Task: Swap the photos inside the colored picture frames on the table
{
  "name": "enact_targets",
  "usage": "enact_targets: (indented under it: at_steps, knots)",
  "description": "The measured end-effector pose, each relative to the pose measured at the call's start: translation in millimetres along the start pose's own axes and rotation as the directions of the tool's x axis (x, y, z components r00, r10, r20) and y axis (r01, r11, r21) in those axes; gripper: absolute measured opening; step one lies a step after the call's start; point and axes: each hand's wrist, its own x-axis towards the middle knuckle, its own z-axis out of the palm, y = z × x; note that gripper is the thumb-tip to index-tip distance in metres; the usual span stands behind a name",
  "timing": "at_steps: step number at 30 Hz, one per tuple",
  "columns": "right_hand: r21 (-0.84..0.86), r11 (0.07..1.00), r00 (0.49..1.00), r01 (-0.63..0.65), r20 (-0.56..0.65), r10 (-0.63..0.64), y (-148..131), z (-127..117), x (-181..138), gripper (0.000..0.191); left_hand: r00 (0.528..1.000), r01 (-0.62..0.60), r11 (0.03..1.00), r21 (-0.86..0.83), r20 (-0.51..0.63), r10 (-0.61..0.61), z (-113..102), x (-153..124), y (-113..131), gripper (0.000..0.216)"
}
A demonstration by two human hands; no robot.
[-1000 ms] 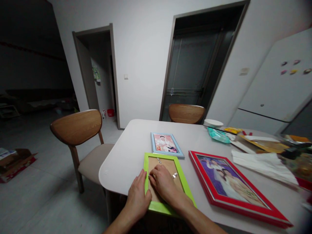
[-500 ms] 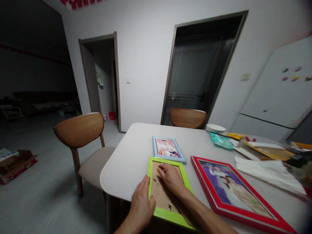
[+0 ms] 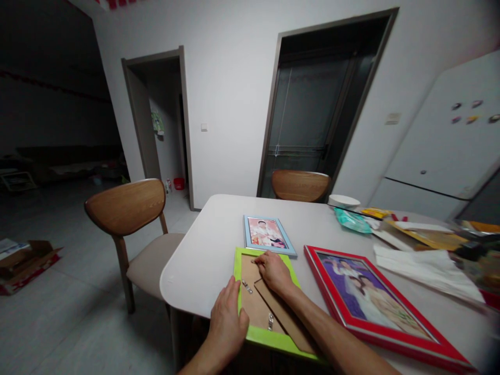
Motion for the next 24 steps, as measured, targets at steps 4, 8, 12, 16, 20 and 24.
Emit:
enact_targets:
  at_steps: [4,8,12,16,20,24]
  knots:
    - [0.036,0.997,0.998,0.061,0.03,-0.062,-7,-15,-9,0.03,1.0,0.009,1.0,-0.007,0.004,-0.009,-1,-1,0,0.06]
    - [0.179,0.966,0.975,0.186,0.085,-0.203,-10,-47,-43,0.035,1.0,0.006,1.0,-0.008,0.001,-0.006,0,-2,-1,0.059]
    - [0.348,0.912,0.874,0.22,0.345,-0.342,-6,-64,-78,0.024,1.0,-0.001,1.0,-0.001,-0.003,0.001,2,-2,-2,0.06]
    - [0.357,0.912,0.907,0.2,0.286,-0.311,-7,-54,-89,0.012,1.0,0.013,1.0,-0.017,-0.014,-0.013,5,-1,-4,0.059]
    - [0.36,0.914,0.93,0.188,0.233,-0.283,-10,-46,-88,0.012,1.0,-0.001,1.0,-0.017,-0.025,0.001,6,-1,-5,0.059]
    - [0.283,0.958,0.98,0.057,0.168,-0.108,-9,-45,-87,0.035,1.0,0.029,1.0,0.002,-0.002,-0.029,2,-2,-1,0.06]
